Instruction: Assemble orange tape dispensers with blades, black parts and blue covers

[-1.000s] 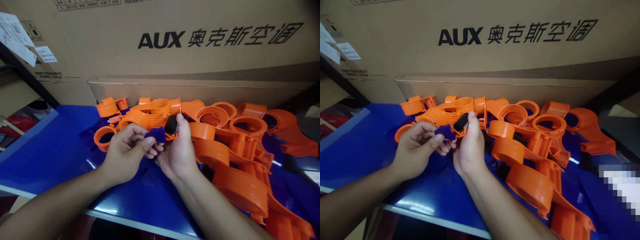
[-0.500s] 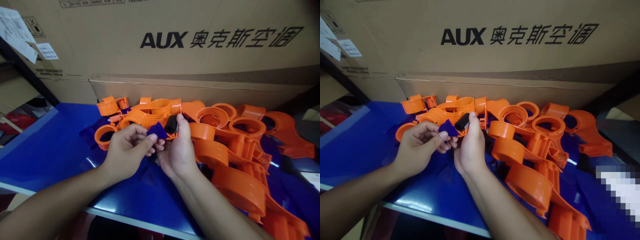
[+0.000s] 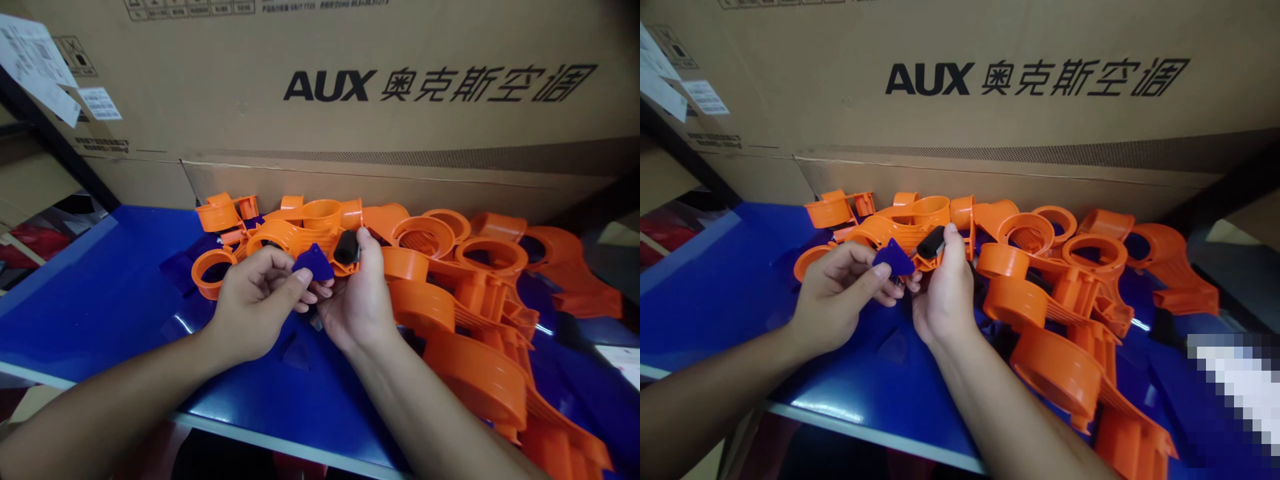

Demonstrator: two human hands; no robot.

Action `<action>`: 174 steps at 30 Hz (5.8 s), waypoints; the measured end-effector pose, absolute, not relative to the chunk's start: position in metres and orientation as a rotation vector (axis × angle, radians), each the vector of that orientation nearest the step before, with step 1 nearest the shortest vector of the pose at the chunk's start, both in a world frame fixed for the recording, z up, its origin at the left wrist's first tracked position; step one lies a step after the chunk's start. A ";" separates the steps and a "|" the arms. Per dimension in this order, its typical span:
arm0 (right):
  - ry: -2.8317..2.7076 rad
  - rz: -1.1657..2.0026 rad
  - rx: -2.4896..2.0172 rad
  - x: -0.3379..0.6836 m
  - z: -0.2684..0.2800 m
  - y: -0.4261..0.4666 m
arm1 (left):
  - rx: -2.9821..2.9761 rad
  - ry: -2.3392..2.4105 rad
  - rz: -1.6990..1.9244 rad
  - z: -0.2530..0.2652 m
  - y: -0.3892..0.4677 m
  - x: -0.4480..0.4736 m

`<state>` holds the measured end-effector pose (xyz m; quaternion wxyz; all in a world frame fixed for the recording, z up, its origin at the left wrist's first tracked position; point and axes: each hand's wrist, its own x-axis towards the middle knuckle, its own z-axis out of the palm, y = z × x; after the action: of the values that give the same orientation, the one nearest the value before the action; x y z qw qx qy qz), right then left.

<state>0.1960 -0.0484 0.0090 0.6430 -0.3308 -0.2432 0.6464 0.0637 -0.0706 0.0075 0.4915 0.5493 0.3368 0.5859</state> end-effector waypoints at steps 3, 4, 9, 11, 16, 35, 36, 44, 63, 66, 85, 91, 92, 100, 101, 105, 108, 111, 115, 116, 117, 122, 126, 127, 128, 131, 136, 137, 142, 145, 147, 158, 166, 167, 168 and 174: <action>-0.498 1.466 -0.780 0.196 0.011 -0.047 | 1.321 0.821 1.452 0.005 -0.070 0.064; -0.498 1.468 -0.779 0.196 0.011 -0.047 | 1.322 0.817 1.462 0.005 -0.070 0.064; -0.498 1.469 -0.767 0.195 0.011 -0.047 | 1.335 0.814 1.501 0.003 -0.070 0.064; -0.483 1.475 -0.783 0.194 0.011 -0.048 | 1.340 0.824 1.520 0.002 -0.070 0.064; -0.451 1.480 -0.812 0.195 0.012 -0.049 | 1.357 0.846 1.524 0.002 -0.069 0.064; -0.454 1.552 -0.876 0.192 0.014 -0.051 | 1.514 0.779 1.538 0.005 -0.066 0.057; -0.461 1.551 -0.876 0.192 0.014 -0.051 | 1.525 0.791 1.553 0.006 -0.067 0.056; -0.454 1.569 -0.882 0.190 0.010 -0.050 | 1.611 0.915 1.522 0.008 -0.066 0.055; -0.423 1.491 -0.886 0.186 0.009 -0.050 | 1.840 0.998 1.484 0.001 -0.062 0.048; -0.455 1.460 -0.878 0.186 0.010 -0.050 | 1.861 0.954 1.475 0.002 -0.062 0.047; -0.507 1.378 -0.851 0.183 0.005 -0.051 | 1.819 0.981 1.493 -0.002 -0.062 0.048; -0.509 1.384 -0.857 0.182 0.005 -0.051 | 1.827 0.988 1.498 -0.004 -0.061 0.048; -0.509 1.389 -0.860 0.182 0.005 -0.051 | 1.809 0.980 1.504 -0.004 -0.062 0.049; -0.539 1.427 -0.878 0.184 0.003 -0.050 | 1.550 0.931 1.508 0.005 -0.062 0.054; -0.540 1.431 -0.878 0.184 0.002 -0.051 | 1.541 0.925 1.504 0.006 -0.062 0.054; -0.523 1.430 -0.883 0.183 0.004 -0.052 | 1.564 0.949 1.499 0.006 -0.062 0.053; -0.513 1.422 -0.893 0.182 0.005 -0.053 | 1.625 0.983 1.507 0.003 -0.063 0.052; -0.509 1.426 -0.893 0.181 0.005 -0.053 | 1.723 1.004 1.503 0.001 -0.062 0.050; -0.510 1.415 -0.904 0.180 0.006 -0.054 | 1.907 1.040 1.504 -0.001 -0.058 0.047; -0.510 1.408 -0.910 0.180 0.006 -0.054 | 1.945 1.052 1.510 -0.001 -0.057 0.046; -0.507 1.400 -0.917 0.180 0.006 -0.054 | 1.976 1.065 1.513 -0.001 -0.057 0.046; -0.497 1.406 -0.923 0.180 0.005 -0.052 | 2.060 1.097 1.512 -0.006 -0.057 0.045; -0.491 1.422 -0.907 0.181 0.004 -0.051 | 2.156 1.039 1.548 -0.010 -0.057 0.046; -0.492 1.425 -0.904 0.181 0.004 -0.050 | 2.182 1.023 1.562 -0.010 -0.057 0.046; -0.493 1.427 -0.904 0.181 0.003 -0.050 | 2.208 1.009 1.576 -0.009 -0.057 0.047; -0.502 1.423 -0.901 0.181 0.001 -0.050 | 2.294 0.984 1.615 -0.007 -0.058 0.049; -0.541 1.353 -0.849 0.180 -0.003 -0.049 | 2.492 1.039 1.637 -0.008 -0.059 0.050; -0.544 1.349 -0.846 0.180 -0.004 -0.049 | 2.534 1.061 1.635 -0.008 -0.059 0.049; -0.541 1.346 -0.841 0.179 -0.003 -0.050 | 2.772 1.118 1.689 -0.007 -0.060 0.047; -0.559 1.360 -0.810 0.180 -0.004 -0.050 | 2.872 1.103 1.747 -0.003 -0.061 0.045; -0.559 1.366 -0.800 0.180 -0.005 -0.049 | 2.912 1.124 1.714 -0.003 -0.060 0.044; -0.544 1.352 -0.821 0.180 -0.004 -0.049 | 2.917 1.096 1.524 -0.008 -0.061 0.043; -0.562 1.356 -0.876 0.180 0.000 -0.052 | 2.662 1.080 1.585 -0.004 -0.063 0.045; -0.563 1.356 -0.871 0.180 0.000 -0.052 | 2.643 1.087 1.591 -0.005 -0.063 0.046; -0.564 1.354 -0.864 0.180 0.000 -0.051 | 2.628 1.091 1.589 -0.005 -0.063 0.046; -0.563 1.342 -0.854 0.180 -0.003 -0.050 | 2.582 1.075 1.597 -0.006 -0.062 0.047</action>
<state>0.1797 -0.0496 -0.0034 0.6646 -0.3781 -0.2492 0.5943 0.0466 -0.0624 -0.0064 -0.0397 0.8010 0.3335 0.4956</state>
